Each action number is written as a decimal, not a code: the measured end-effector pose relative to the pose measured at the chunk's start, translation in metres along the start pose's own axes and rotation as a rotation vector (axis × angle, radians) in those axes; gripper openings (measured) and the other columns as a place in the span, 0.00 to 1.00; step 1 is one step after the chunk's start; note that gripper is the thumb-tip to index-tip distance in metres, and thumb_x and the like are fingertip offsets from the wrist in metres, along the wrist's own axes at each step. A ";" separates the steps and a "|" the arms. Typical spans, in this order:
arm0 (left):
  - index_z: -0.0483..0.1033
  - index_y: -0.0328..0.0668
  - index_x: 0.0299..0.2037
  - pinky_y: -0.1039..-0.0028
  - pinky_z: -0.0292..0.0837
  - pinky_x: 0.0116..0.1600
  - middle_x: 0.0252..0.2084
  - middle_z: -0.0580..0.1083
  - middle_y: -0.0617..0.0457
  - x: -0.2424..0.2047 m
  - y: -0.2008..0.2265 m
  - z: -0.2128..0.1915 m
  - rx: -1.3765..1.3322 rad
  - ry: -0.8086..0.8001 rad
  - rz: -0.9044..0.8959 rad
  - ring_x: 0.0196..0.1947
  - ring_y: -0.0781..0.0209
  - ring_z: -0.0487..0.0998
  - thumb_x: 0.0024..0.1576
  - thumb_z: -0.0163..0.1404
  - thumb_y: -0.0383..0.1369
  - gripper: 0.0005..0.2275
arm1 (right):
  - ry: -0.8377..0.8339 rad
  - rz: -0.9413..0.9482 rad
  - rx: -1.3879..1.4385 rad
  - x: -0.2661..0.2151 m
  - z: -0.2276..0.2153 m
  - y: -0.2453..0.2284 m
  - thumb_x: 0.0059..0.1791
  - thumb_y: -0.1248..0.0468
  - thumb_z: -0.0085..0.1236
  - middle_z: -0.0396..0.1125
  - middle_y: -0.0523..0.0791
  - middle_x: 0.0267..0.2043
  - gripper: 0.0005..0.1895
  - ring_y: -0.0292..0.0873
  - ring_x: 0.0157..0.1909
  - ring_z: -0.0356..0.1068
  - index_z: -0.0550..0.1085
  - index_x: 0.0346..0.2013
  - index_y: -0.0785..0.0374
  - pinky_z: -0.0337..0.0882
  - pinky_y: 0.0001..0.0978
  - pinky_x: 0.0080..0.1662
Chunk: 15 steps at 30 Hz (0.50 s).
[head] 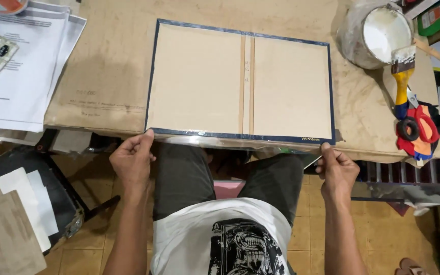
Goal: The person applies white adhesive to the edges of a rectangular board using a brush, then smooths the surface with both hands. The person repeats the application and smoothing process on different sections of the board.
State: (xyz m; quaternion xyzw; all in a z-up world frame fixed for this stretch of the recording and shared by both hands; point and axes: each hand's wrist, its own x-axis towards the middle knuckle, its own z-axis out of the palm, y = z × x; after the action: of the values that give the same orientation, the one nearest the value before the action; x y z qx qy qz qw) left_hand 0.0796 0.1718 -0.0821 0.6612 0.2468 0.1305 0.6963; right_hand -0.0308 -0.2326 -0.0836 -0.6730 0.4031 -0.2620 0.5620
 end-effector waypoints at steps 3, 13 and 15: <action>0.83 0.32 0.35 0.77 0.73 0.25 0.17 0.64 0.55 -0.006 0.006 -0.002 0.028 -0.015 -0.027 0.16 0.68 0.69 0.55 0.66 0.31 0.09 | 0.018 0.036 0.020 0.004 0.000 0.009 0.51 0.59 0.67 0.64 0.44 0.17 0.13 0.35 0.14 0.64 0.74 0.26 0.59 0.61 0.20 0.18; 0.81 0.31 0.35 0.80 0.75 0.26 0.18 0.66 0.54 -0.007 -0.002 0.010 -0.057 0.032 0.002 0.17 0.69 0.71 0.57 0.67 0.31 0.10 | 0.064 0.052 0.092 0.000 0.015 -0.003 0.50 0.58 0.70 0.63 0.44 0.14 0.16 0.36 0.12 0.64 0.74 0.23 0.59 0.60 0.20 0.16; 0.80 0.30 0.33 0.80 0.73 0.25 0.18 0.65 0.54 -0.009 0.001 0.012 -0.085 0.064 0.006 0.16 0.70 0.70 0.57 0.67 0.30 0.10 | 0.075 0.062 0.103 0.004 0.016 0.000 0.49 0.56 0.72 0.63 0.45 0.13 0.18 0.37 0.11 0.64 0.74 0.22 0.60 0.61 0.20 0.16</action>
State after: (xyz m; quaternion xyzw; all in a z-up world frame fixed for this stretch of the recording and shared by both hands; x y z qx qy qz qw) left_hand 0.0782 0.1565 -0.0795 0.6274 0.2610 0.1640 0.7151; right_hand -0.0158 -0.2272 -0.0879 -0.6201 0.4305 -0.2900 0.5883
